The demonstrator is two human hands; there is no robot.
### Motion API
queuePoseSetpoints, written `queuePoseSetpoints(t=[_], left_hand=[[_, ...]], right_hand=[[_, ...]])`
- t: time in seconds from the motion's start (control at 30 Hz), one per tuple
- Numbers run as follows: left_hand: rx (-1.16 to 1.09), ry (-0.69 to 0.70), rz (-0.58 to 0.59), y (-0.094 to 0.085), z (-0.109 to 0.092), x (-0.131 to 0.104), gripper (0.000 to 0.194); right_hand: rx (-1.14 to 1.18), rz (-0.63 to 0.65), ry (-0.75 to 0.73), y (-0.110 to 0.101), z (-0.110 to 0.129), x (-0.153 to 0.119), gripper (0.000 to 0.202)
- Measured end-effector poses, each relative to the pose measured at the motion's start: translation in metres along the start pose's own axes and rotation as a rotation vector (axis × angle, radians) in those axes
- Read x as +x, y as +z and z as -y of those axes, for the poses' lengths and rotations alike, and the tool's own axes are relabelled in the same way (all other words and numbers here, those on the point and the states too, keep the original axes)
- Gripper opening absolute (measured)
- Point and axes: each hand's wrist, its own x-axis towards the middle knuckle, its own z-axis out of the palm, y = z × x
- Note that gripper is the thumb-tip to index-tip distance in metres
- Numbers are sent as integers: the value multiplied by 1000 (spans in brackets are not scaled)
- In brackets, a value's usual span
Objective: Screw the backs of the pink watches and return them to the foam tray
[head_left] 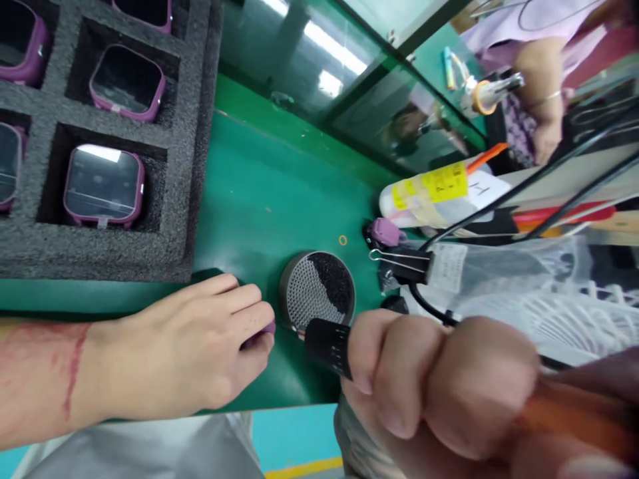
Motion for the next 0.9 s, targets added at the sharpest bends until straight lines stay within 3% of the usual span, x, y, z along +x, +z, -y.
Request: queuePoseSetpoints(t=[0.13,0.27,0.47,0.67,0.8,0.9], left_hand=[[1,-1,-10,0,0,1,19],[-9,1,-10,0,0,1,23],[-19,-9,-8,-1,0,2,20],[-11,-8,-27,-3,-1,5,24],[-23,4,-27,-3,0,5,24],[-29,16,-17,-3,1,4,23]], right_hand=[[-74,-105,98,14,-2,-7,30],[-63,-66,81,15,-2,-2,28],[-155,164,163,-6,10,-2,19],[-118,504,302,-31,14,13,46],[-209,372,269,-30,9,8,53],[-195,317,191,-13,1,-5,56]])
